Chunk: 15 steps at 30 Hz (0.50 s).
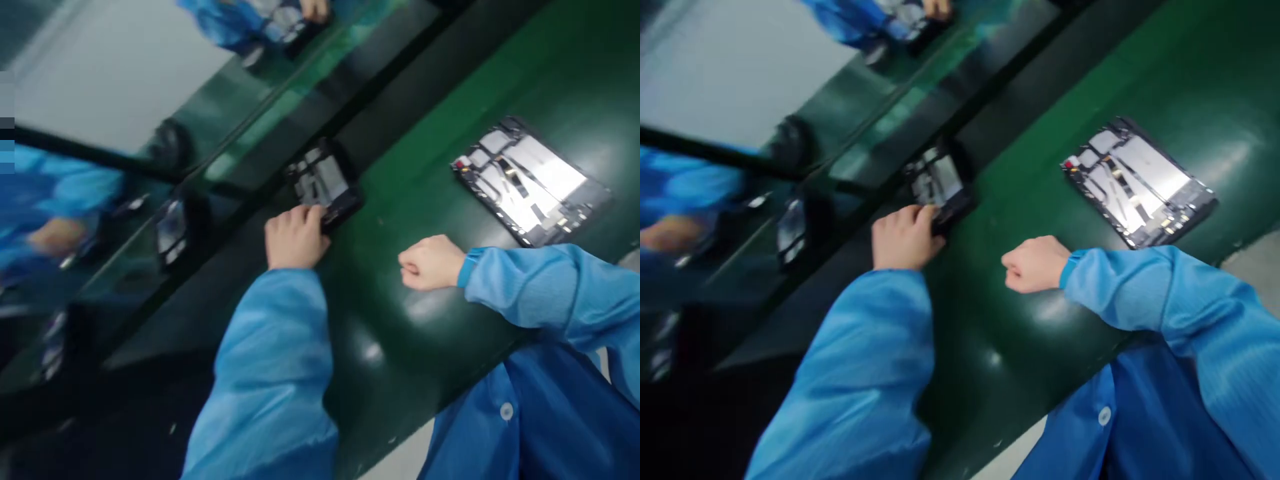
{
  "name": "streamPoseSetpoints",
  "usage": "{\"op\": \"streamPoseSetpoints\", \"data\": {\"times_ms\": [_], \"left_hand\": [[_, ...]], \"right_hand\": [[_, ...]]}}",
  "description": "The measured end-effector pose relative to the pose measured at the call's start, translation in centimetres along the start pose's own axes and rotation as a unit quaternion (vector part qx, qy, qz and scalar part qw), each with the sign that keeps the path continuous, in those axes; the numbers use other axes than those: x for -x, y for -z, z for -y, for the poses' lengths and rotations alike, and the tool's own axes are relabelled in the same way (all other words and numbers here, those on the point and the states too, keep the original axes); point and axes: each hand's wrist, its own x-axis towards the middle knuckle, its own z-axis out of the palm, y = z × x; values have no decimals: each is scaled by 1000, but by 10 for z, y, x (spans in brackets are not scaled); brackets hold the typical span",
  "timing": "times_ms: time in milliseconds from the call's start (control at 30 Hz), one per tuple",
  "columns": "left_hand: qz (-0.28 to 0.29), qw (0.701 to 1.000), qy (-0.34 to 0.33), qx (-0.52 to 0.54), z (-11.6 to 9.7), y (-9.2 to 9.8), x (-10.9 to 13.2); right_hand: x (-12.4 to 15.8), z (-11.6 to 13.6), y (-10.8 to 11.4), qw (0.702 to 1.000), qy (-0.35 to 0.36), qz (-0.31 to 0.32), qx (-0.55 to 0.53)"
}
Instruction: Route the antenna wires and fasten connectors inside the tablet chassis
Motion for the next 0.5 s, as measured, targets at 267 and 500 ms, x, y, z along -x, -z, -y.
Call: {"op": "streamPoseSetpoints", "data": {"times_ms": [267, 500], "left_hand": [[-79, 991, 105, -10, 23, -22, -14], [-105, 954, 263, 93, 1, 11, -28]], "right_hand": [[-5, 1, 11, 997, -4, 67, -30], [-5, -4, 3, 999, -17, 51, -6]]}}
